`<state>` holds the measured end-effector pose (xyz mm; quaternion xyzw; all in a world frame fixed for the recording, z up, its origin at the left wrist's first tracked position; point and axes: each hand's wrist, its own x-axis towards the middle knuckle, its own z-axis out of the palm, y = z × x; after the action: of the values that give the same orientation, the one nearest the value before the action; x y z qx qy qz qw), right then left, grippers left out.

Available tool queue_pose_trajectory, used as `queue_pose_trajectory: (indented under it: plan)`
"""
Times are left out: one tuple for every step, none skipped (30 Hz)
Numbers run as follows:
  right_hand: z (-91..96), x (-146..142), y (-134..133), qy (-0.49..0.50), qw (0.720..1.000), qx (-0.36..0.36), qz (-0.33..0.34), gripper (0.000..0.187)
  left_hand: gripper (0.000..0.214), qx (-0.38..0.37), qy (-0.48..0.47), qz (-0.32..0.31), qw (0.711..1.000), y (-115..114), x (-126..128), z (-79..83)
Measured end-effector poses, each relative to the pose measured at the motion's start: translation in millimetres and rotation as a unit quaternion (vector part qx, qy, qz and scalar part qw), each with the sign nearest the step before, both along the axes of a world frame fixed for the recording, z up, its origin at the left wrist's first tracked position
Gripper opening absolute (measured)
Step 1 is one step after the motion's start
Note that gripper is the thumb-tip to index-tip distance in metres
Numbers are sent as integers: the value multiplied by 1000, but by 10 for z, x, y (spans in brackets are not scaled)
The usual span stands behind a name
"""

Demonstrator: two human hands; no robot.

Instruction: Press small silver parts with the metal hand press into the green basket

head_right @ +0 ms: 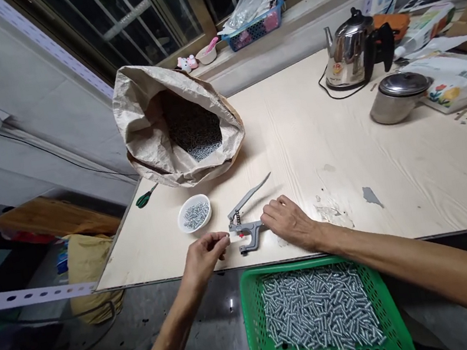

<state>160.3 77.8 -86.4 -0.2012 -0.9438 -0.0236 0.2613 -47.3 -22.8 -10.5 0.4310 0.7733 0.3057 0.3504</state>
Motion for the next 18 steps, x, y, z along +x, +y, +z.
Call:
queue_pose_trajectory:
  plan:
    - [15, 6, -10, 3, 1000, 3, 2, 26, 45, -1, -17, 13, 1000, -29, 50, -53]
    - [30, 11, -17, 7, 1000, 5, 5, 27, 47, -1, -27, 25, 999, -45, 89, -98]
    - [43, 15, -23, 10, 1000, 7, 8, 27, 47, 1, -31, 33, 999, -54, 117, -134]
    - [53, 19, -27, 12, 1000, 12, 11, 26, 47, 3, -32, 38, 999, -59, 136, -161]
    - [60, 21, -29, 11, 1000, 18, 13, 26, 46, 6, -30, 40, 999, -62, 147, -181]
    - [64, 22, -30, 9, 1000, 25, 13, 26, 45, 9, -29, 41, 999, -66, 154, -195]
    - [65, 23, -29, 4, 999, 30, 13, 27, 45, 11, -28, 42, 999, -70, 157, -205]
    - [65, 23, -29, -2, 999, 31, 12, 27, 44, 11, -29, 41, 999, -76, 157, -211]
    - [63, 23, -28, -8, 1000, 28, 10, 28, 45, 11, -31, 39, 999, -82, 157, -216]
    - [60, 23, -27, -12, 1000, 21, 10, 28, 45, 9, -33, 36, 999, -87, 155, -219]
    - [57, 22, -27, -13, 1000, 12, 10, 29, 45, 6, -33, 33, 999, -89, 152, -222]
    - [53, 21, -27, -10, 1000, 4, 11, 29, 45, 2, -33, 30, 999, -88, 147, -225]
    - [49, 20, -26, -6, 1000, -1, 12, 29, 45, -4, -30, 25, 999, -83, 139, -230]
    - [45, 19, -25, -1, 1000, -4, 14, 29, 45, -11, -25, 18, 999, -74, 129, -236]
    - [41, 18, -23, 5, 1000, -4, 17, 29, 45, -19, -17, 9, 1000, -61, 115, -243]
    - [36, 18, -20, 9, 1000, -3, 19, 29, 45, -31, -9, -2, 999, -46, 100, -249]
    - [32, 18, -17, 11, 1000, 1, 20, 28, 44, -45, -1, -16, 999, -29, 83, -255]
    - [27, 17, -14, 9, 1000, 6, 22, 28, 43, -62, 5, -33, 998, -13, 66, -259]
